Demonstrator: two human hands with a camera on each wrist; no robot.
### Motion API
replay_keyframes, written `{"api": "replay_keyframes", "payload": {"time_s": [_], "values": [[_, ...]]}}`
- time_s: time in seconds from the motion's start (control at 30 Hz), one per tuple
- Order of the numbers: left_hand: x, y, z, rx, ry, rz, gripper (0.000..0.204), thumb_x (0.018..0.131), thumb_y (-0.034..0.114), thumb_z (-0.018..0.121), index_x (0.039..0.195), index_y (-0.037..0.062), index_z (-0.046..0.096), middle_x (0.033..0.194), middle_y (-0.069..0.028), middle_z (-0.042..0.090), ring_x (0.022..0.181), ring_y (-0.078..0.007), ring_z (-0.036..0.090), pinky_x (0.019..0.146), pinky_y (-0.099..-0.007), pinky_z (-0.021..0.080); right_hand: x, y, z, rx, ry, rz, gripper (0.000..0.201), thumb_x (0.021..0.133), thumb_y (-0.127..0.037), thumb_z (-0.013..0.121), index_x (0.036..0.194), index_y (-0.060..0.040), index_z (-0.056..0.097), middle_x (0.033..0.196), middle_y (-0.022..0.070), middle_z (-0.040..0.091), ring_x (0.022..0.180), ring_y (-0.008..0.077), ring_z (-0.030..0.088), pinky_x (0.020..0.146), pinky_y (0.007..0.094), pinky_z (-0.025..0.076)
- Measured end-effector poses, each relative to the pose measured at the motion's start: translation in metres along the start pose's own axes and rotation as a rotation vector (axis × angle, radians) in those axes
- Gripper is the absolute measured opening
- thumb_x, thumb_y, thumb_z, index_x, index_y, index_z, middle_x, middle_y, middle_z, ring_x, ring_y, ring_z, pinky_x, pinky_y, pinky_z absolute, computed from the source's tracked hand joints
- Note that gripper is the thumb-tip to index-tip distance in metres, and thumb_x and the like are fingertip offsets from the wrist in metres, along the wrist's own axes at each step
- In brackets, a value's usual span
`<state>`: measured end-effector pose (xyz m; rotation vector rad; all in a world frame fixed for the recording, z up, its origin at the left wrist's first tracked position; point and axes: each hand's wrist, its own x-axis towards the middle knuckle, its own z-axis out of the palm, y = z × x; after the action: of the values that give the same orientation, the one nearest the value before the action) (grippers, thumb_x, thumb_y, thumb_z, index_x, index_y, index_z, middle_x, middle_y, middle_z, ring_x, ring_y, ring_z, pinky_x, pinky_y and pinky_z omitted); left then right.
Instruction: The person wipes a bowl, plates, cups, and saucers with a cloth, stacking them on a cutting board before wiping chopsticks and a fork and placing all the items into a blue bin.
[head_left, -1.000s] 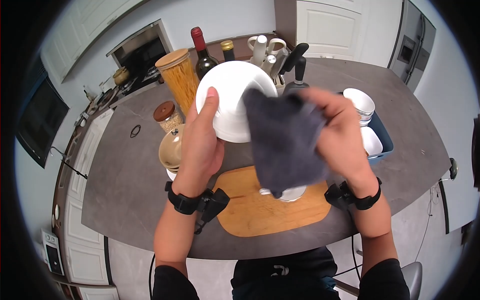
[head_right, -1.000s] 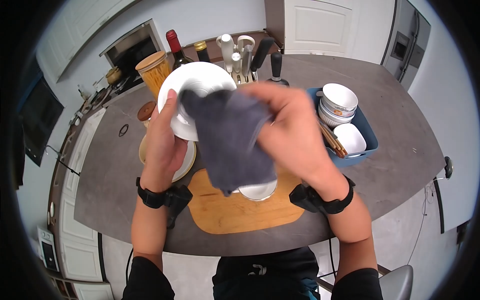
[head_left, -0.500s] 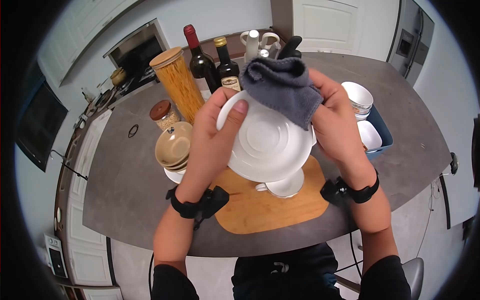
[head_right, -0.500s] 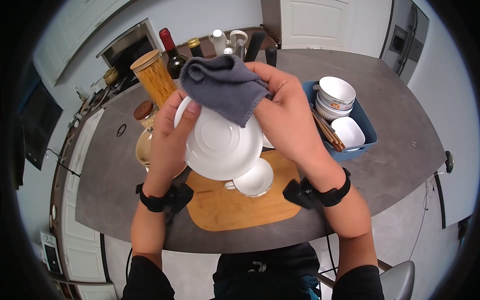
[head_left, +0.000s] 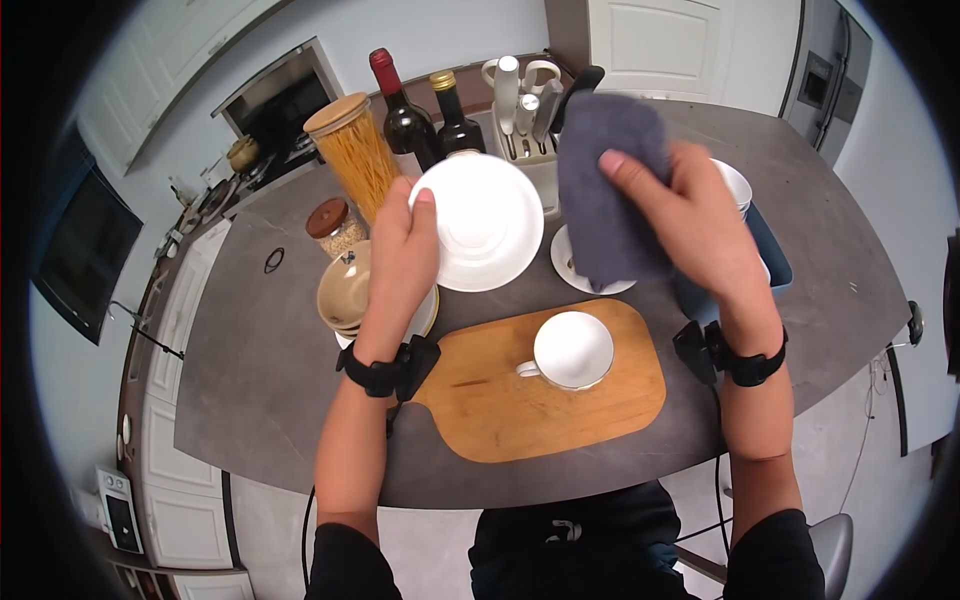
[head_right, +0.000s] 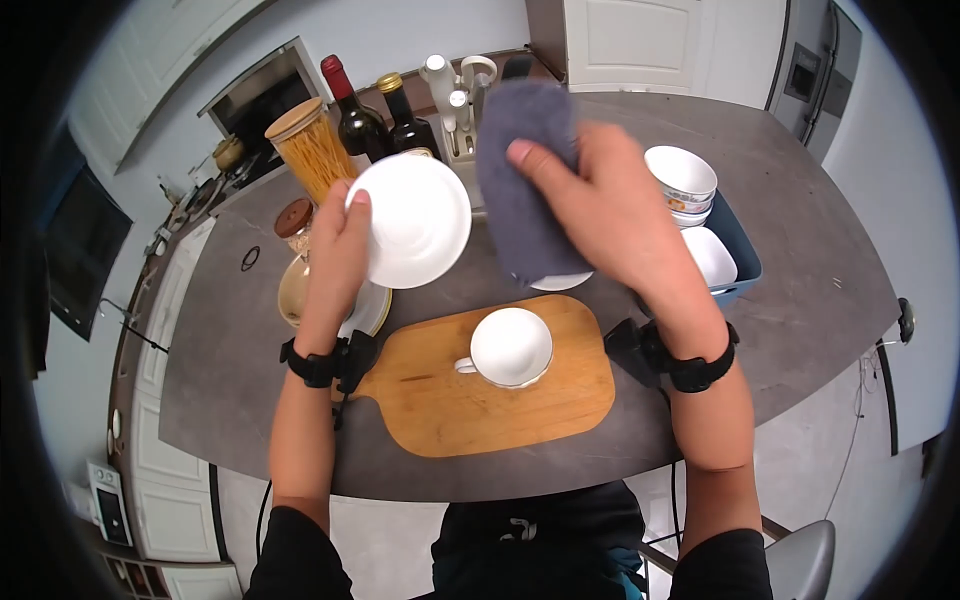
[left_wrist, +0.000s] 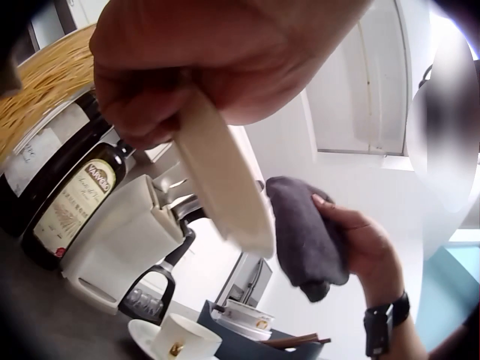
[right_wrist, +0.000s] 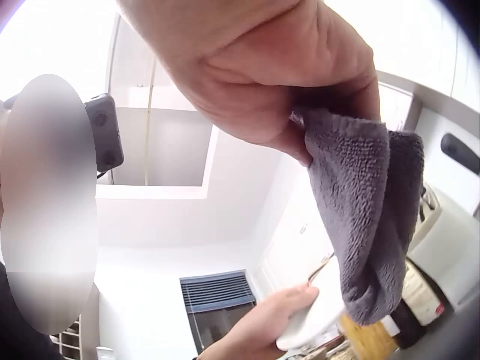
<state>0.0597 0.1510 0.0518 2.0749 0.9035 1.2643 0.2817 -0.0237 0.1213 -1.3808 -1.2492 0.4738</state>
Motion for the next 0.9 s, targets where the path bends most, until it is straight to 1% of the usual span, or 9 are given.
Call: {"api": "replay_keyframes", "payload": {"time_s": [0.13,0.2,0.27,0.43,0.5,0.6,0.7,0.77,0.9], "values": [[-0.005,-0.021,0.016,0.123,-0.209,-0.176,0.022,0.105,0.015,0.048,0.114,-0.0037,0.057,0.092,-0.0195,0.068,0.080,-0.0274,0.071,0.065,-0.0353,0.056,-0.003,-0.007,-0.014,-0.029,0.141,-0.106,0.033,0.101,-0.025,0.066,0.101,0.0075,0.070,0.076,0.0052,0.070,0.066,0.0086,0.062,0.062,0.0283,0.051],[-0.010,-0.021,0.023,0.090,-0.348,-0.372,0.022,0.104,0.012,0.049,0.117,-0.0049,0.055,0.101,-0.0240,0.068,0.082,-0.0331,0.072,0.053,-0.0389,0.059,-0.007,-0.010,-0.011,0.030,0.155,-0.192,0.034,0.101,-0.025,0.065,0.101,0.0084,0.069,0.076,0.0053,0.071,0.067,0.0084,0.062,0.063,0.0283,0.052],[-0.010,-0.038,0.026,0.066,-0.383,-0.356,0.022,0.104,0.010,0.050,0.118,-0.0063,0.053,0.106,-0.0252,0.065,0.081,-0.0324,0.072,0.047,-0.0384,0.061,-0.009,-0.013,-0.012,0.026,0.141,-0.212,0.033,0.101,-0.025,0.065,0.101,0.0081,0.069,0.075,0.0054,0.070,0.067,0.0087,0.062,0.063,0.0288,0.052],[-0.009,-0.065,0.030,0.012,-0.396,-0.396,0.027,0.102,0.010,0.054,0.122,-0.0079,0.054,0.113,-0.0224,0.065,0.083,-0.0284,0.073,0.054,-0.0338,0.064,-0.011,-0.015,-0.014,0.040,0.144,-0.254,0.032,0.101,-0.024,0.064,0.101,0.0069,0.069,0.074,0.0071,0.070,0.065,0.0105,0.063,0.062,0.0304,0.052],[-0.008,-0.071,0.030,0.031,-0.419,-0.388,0.030,0.100,0.008,0.056,0.125,-0.0079,0.054,0.115,-0.0227,0.065,0.084,-0.0286,0.073,0.055,-0.0335,0.064,-0.013,-0.020,-0.019,0.036,0.101,-0.245,0.033,0.102,-0.028,0.068,0.098,0.0049,0.071,0.082,-0.0013,0.070,0.074,0.0033,0.059,0.066,0.0229,0.049],[-0.009,-0.069,0.030,0.146,-0.443,-0.339,0.040,0.093,0.004,0.062,0.130,-0.0078,0.053,0.119,-0.0245,0.066,0.087,-0.0291,0.074,0.055,-0.0327,0.064,-0.013,-0.023,-0.024,0.019,0.112,-0.242,0.033,0.101,-0.027,0.068,0.099,0.0052,0.071,0.082,-0.0012,0.071,0.073,0.0028,0.059,0.066,0.0228,0.050],[-0.012,-0.061,0.032,0.316,-0.401,-0.316,0.043,0.087,0.001,0.065,0.128,-0.0076,0.055,0.111,-0.0278,0.069,0.089,-0.0317,0.075,0.064,-0.0392,0.064,-0.009,-0.017,-0.023,-0.003,0.147,-0.283,0.031,0.101,-0.026,0.068,0.101,0.0055,0.072,0.083,0.0004,0.072,0.073,0.0032,0.062,0.065,0.0224,0.051],[-0.013,-0.062,0.033,0.471,-0.410,-0.275,0.042,0.085,-0.001,0.065,0.126,-0.0062,0.058,0.105,-0.0322,0.070,0.096,-0.0392,0.074,0.081,-0.0459,0.060,-0.010,-0.015,-0.022,-0.005,0.138,-0.293,0.031,0.102,-0.025,0.067,0.102,0.0055,0.072,0.084,0.0015,0.073,0.073,0.0039,0.063,0.064,0.0222,0.052],[-0.015,-0.070,0.033,0.573,-0.392,-0.128,0.042,0.083,-0.002,0.067,0.124,-0.0049,0.060,0.104,-0.0332,0.070,0.104,-0.0449,0.069,0.094,-0.0486,0.054,-0.008,-0.012,-0.021,-0.019,0.131,-0.310,0.029,0.102,-0.023,0.067,0.104,0.0054,0.073,0.085,0.0038,0.074,0.073,0.0056,0.067,0.063,0.0221,0.054]]}}
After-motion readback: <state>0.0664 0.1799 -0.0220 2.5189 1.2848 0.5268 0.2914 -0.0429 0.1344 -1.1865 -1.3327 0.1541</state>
